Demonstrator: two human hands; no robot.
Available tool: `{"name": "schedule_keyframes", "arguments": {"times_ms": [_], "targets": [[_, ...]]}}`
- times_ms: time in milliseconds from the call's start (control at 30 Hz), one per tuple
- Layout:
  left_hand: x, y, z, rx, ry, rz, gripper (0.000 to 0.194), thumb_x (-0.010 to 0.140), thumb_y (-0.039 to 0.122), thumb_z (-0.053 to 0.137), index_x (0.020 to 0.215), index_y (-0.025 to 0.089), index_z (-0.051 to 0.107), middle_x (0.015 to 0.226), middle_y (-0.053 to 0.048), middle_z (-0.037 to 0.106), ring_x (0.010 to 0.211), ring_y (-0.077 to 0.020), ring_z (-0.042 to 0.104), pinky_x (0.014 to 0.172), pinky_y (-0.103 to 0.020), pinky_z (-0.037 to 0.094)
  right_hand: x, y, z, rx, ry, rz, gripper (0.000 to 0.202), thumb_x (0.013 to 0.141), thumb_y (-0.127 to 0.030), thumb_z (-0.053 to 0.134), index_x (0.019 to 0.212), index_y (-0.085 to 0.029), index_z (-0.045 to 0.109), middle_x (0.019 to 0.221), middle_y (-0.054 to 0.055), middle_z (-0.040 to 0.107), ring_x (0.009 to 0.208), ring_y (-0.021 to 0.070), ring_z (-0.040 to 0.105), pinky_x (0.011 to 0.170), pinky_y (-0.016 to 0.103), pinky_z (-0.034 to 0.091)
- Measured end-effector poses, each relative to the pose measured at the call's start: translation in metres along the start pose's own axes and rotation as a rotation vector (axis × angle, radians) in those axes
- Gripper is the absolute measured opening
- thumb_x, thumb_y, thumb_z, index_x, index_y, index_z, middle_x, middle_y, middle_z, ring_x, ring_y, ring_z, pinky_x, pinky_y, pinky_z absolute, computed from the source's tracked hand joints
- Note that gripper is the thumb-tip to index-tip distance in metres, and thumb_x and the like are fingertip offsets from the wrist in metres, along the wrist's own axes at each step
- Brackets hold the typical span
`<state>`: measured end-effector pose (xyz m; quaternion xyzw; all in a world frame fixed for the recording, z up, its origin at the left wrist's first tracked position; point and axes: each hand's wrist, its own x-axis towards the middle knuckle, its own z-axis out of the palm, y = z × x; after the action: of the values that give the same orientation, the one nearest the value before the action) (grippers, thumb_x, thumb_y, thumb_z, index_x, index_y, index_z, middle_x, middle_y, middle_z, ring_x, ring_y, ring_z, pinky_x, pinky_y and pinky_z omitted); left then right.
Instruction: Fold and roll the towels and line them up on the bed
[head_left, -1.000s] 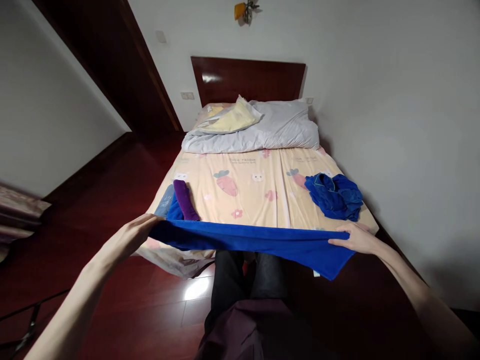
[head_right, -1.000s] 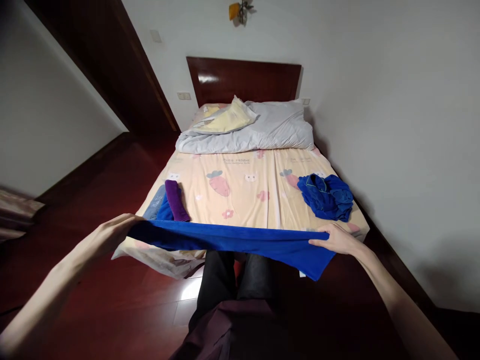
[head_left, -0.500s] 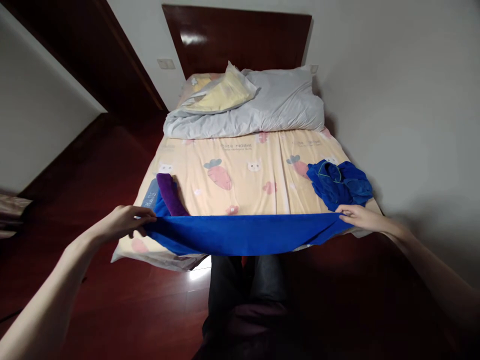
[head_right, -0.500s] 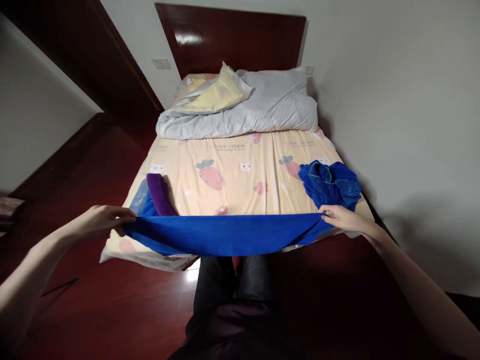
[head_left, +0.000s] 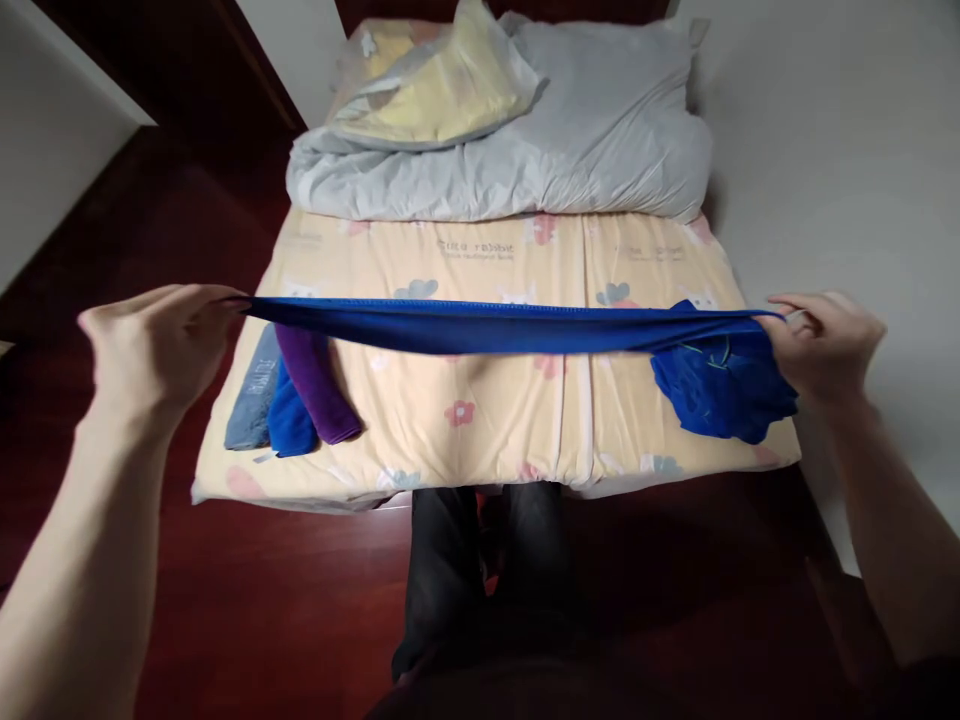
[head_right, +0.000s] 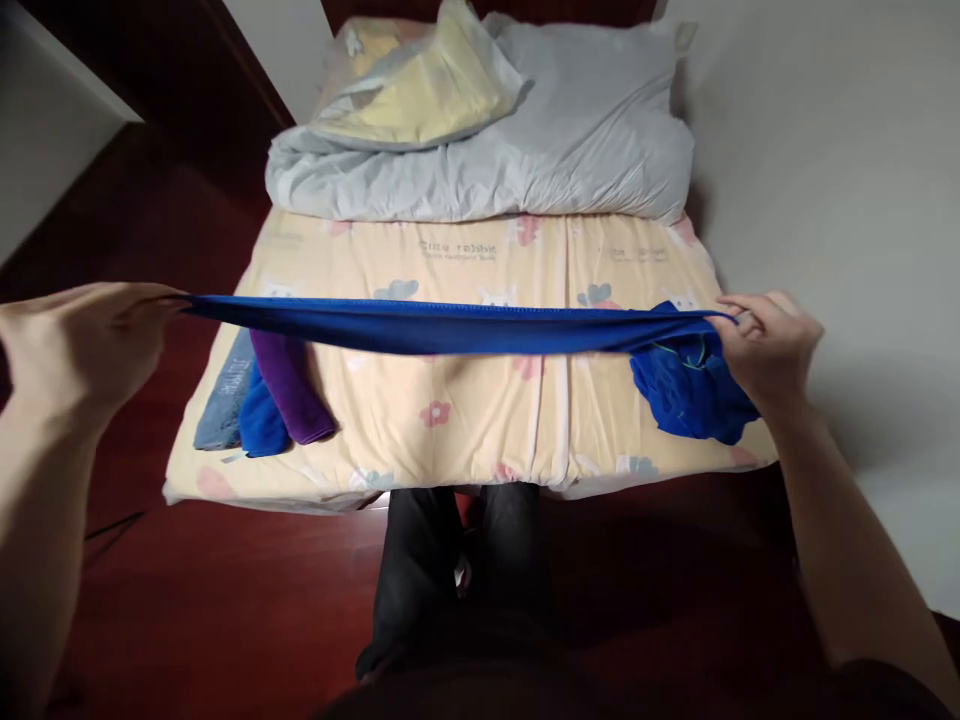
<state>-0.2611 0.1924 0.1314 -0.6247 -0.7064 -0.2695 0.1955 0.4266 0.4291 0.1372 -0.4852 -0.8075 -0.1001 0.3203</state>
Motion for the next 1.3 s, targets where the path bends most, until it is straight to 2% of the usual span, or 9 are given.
{"name": "schedule_keyframes", "arguments": {"times_ms": [133,267,400,533,700,833,1033,1167,1300], "targets": [[-0.044,0.0,0.014,0.026,0.099,0.065,0.024,0.098,0.03,0.067,0.112,0.019,0.084,0.097,-0.002,0.082,0.091,-0.0219,0.08,0.083,-0.035,0.065,-0.034,0.001,0.024,0.049,0.118,0.032,0.018,0.1,-0.048,0.07,0.109,-0.04,0.083,0.093,0.006,0.079,0.085,0.0292,0.076,0.071,0.047,0.062],[-0.117,-0.008,0.057,-0.022,0.018,0.055,0.031,0.101,0.017,0.062,0.125,0.024,0.08,0.117,-0.003,0.082,0.102,-0.0207,0.08,0.092,-0.034,0.065,-0.086,-0.01,0.065,0.14,0.085,0.045,0.013,0.101,-0.035,0.072,0.103,-0.034,0.084,0.106,0.005,0.082,0.095,0.0268,0.079,0.087,0.045,0.066],[-0.196,-0.007,0.104,-0.181,-0.179,0.014,0.032,0.104,0.019,0.055,0.128,0.02,0.077,0.124,-0.01,0.08,0.107,-0.0225,0.078,0.098,-0.038,0.063,-0.155,-0.019,0.112,0.263,-0.031,0.104,0.02,0.102,-0.032,0.068,0.098,-0.023,0.085,0.106,0.008,0.083,0.094,0.0251,0.081,0.092,0.043,0.067],[-0.259,0.002,0.14,-0.234,-0.373,-0.127,0.034,0.106,0.027,0.049,0.117,0.019,0.08,0.122,-0.014,0.08,0.114,-0.0291,0.073,0.102,-0.047,0.059,-0.235,-0.012,0.152,0.338,-0.24,0.226,0.028,0.101,-0.036,0.063,0.101,-0.019,0.086,0.112,0.012,0.083,0.097,0.0273,0.081,0.097,0.045,0.068],[-0.308,0.007,0.163,-0.17,-0.436,-0.202,0.031,0.105,0.032,0.054,0.11,0.022,0.083,0.124,-0.014,0.078,0.126,-0.036,0.062,0.104,-0.054,0.052,-0.3,0.004,0.17,0.325,-0.399,0.244,0.036,0.105,-0.035,0.054,0.109,-0.018,0.086,0.119,0.014,0.081,0.103,0.0291,0.08,0.101,0.048,0.067],[-0.329,0.005,0.162,-0.175,-0.435,-0.219,0.029,0.104,0.03,0.056,0.114,0.024,0.082,0.113,-0.014,0.079,0.124,-0.0345,0.063,0.1,-0.05,0.048,-0.317,0.01,0.162,0.279,-0.399,0.23,0.035,0.107,-0.033,0.053,0.112,-0.02,0.086,0.118,0.012,0.082,0.109,0.0288,0.078,0.104,0.048,0.065],[-0.341,0.012,0.141,-0.114,-0.496,-0.143,0.031,0.1,0.02,0.053,0.111,0.024,0.082,0.099,-0.012,0.079,0.112,-0.0326,0.065,0.093,-0.046,0.044,-0.324,0.011,0.15,0.217,-0.387,0.191,0.031,0.105,-0.028,0.056,0.109,-0.021,0.086,0.114,0.01,0.083,0.108,0.0277,0.076,0.102,0.045,0.065],[-0.314,0.019,0.133,-0.062,-0.513,-0.134,0.022,0.099,0.032,0.062,0.104,0.023,0.081,0.101,-0.012,0.08,0.108,-0.0342,0.064,0.093,-0.047,0.043,-0.318,0.005,0.145,0.103,-0.443,0.167,0.03,0.097,-0.018,0.057,0.104,-0.022,0.086,0.119,0.007,0.082,0.117,0.0291,0.071,0.106,0.049,0.059],[-0.264,0.011,0.149,-0.091,-0.529,-0.139,0.035,0.1,0.035,0.058,0.128,0.023,0.075,0.133,-0.016,0.074,0.131,-0.036,0.059,0.111,-0.055,0.041,-0.302,-0.014,0.138,-0.011,-0.469,0.169,0.036,0.088,-0.011,0.054,0.104,-0.022,0.085,0.124,0.007,0.081,0.12,0.0324,0.068,0.109,0.055,0.053]]}}
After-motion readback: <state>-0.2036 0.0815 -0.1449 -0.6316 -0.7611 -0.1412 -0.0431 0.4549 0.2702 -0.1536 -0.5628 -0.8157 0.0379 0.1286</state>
